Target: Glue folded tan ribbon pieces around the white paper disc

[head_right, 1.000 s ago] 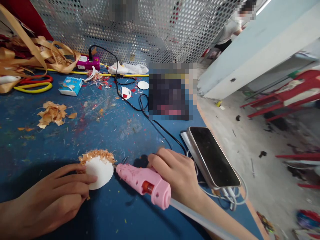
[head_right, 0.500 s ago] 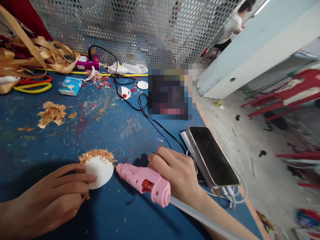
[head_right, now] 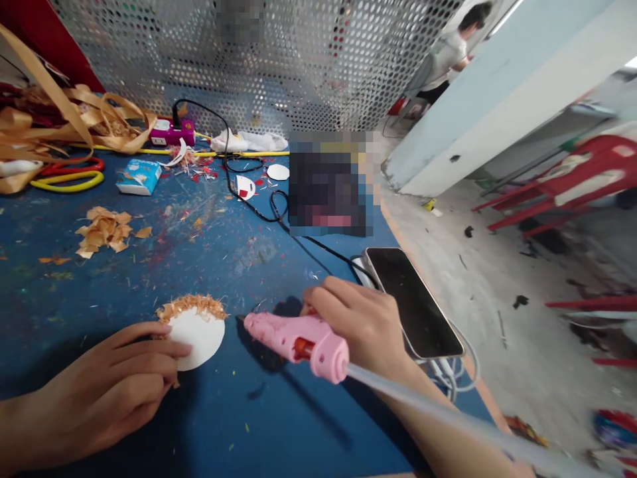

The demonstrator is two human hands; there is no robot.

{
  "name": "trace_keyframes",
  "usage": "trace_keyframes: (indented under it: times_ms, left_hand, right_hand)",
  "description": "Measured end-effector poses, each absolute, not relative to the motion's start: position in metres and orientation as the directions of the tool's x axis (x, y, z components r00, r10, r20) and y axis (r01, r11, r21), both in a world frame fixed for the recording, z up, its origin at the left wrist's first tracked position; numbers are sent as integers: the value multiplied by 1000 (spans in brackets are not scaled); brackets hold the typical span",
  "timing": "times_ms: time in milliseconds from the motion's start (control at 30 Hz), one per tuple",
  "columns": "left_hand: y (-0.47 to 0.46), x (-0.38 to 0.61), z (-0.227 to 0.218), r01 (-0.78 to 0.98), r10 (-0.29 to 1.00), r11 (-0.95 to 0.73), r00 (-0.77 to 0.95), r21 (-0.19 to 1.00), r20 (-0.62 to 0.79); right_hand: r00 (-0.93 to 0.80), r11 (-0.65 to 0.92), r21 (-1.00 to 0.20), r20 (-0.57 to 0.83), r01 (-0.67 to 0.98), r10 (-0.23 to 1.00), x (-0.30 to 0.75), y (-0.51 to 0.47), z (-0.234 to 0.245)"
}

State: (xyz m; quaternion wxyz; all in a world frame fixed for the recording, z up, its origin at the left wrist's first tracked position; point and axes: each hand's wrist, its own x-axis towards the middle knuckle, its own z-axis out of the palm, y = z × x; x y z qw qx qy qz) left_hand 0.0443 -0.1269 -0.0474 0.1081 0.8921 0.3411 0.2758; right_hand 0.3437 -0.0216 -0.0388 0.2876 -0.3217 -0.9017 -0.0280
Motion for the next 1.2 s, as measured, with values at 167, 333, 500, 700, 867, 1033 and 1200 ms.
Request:
trace_keyframes:
  times_ms: [167,333,500,700,867,1033,1200]
  left_hand:
    - [-127,41,-48,523,655,-755,631,394,417]
    - [-125,42,-48,499,721,-689,551,526,421]
    - [-127,46,-48,483,811,-584,388,652,438]
    - [-127,51,-47,520,801,-598,401,610,444]
    - [-128,52,-48,546,784,-620,394,564,480]
    - [-129,52,-49,565,774,-629,389,534,500]
    - [-128,52,-48,561,778,-623,377,544,502]
  right_hand:
    - [-475,715,-88,690,694,546,349,-4,-40]
    - [-523,596,-20,455,803,721,349,10,-52]
    - [-540,708,-261,494,656,681,338,-2,-41]
    - [-700,864,-302,506,403,504,289,-58,-22]
    - [-779,870,-370,417,325,468,263,-78,-21]
    - [-768,880,-379,459,286,447,255,-75,-25]
    - [-755,878,-396,480,267,446,251,-76,-27]
